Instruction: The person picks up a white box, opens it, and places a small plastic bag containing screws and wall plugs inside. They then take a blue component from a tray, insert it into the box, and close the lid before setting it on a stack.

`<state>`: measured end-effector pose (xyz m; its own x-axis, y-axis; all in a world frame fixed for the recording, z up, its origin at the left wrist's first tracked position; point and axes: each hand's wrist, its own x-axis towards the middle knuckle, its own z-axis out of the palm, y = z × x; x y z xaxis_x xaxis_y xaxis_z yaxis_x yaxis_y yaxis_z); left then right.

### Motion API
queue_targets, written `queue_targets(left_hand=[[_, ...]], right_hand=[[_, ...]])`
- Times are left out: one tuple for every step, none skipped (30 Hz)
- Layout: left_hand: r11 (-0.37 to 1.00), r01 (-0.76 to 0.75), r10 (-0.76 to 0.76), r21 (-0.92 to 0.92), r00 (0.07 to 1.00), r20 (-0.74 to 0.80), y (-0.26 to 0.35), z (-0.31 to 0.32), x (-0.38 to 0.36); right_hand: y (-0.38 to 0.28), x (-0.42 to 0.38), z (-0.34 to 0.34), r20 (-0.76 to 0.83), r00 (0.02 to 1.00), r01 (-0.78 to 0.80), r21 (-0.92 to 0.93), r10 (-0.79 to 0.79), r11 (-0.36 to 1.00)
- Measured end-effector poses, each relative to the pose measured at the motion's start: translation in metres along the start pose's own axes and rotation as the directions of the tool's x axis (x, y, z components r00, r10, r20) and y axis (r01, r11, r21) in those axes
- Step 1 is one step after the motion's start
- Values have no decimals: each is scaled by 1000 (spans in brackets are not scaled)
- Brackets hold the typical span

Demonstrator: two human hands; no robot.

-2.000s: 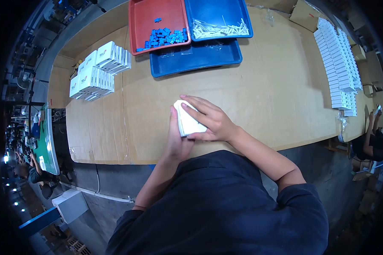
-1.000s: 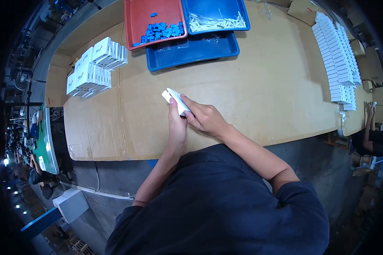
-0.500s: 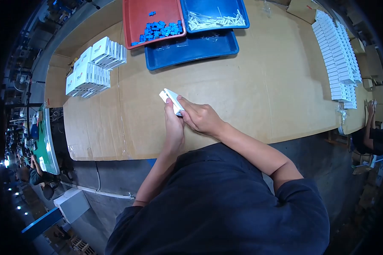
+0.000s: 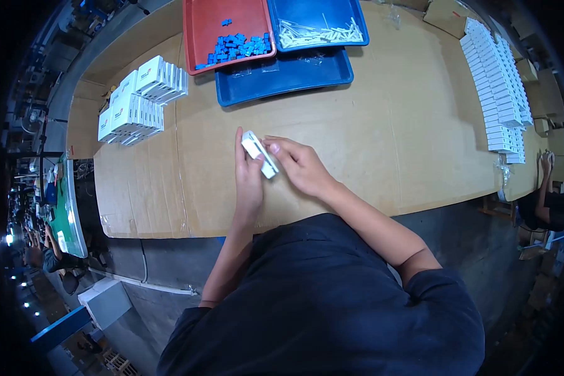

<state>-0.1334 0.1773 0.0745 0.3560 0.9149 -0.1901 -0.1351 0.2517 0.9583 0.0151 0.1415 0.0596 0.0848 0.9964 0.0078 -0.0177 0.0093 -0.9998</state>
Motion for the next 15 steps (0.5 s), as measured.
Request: queue_targets(left_hand=[[1000,0,0,2,1000,4,-3,-1,-1],[989,-119,116,84,992,39,-8,-1,-1],[958,-241,230,158,970,84,-8,1,1],[948,-279,266,149,958,104,-7,1,2],[948,-281,267,150,958,109,-7,2,2],[929,-329,310,172,942,128,-5,3,1],[906,-377,353,193,924,147,-3,3,1],[904,-381,357,193,923,148,-1,3,0],[905,-401,382,143,913,141,1,2,0],[903,-420,407,94,904,132,2,2,0],[901,-423,410,94,903,130,2,2,0],[955,-290,295,-65,952,87,0,2,-2],[962,-151,170,-226,983,64,-2,2,-2],[963,-158,178,-219,981,75,-8,1,0],[963,-160,180,-218,981,72,-2,5,-1]], right_hand=[[-7,1,-2,-4,1000,1,1,-1,1000],[-15,1,-6,43,986,-166,163,161,973],[-26,2,-8,115,945,-328,310,307,893],[-31,3,-8,86,954,-299,233,287,925],[-36,3,-11,82,955,-296,234,285,926],[-42,4,-15,131,930,-366,226,344,903],[-45,4,-18,180,899,-432,215,400,876],[-42,4,-17,179,901,-429,214,396,878],[-36,3,-15,122,955,-292,214,271,932],[-32,1,-13,66,988,-149,205,139,967],[-29,-1,-10,68,988,-147,203,136,968],[-31,-2,-6,40,999,-15,134,10,991],[-33,-3,-2,23,993,118,62,-120,991],[-39,-6,-4,91,985,156,-100,-147,983],[-45,-8,-1,94,984,158,-99,-148,982]])
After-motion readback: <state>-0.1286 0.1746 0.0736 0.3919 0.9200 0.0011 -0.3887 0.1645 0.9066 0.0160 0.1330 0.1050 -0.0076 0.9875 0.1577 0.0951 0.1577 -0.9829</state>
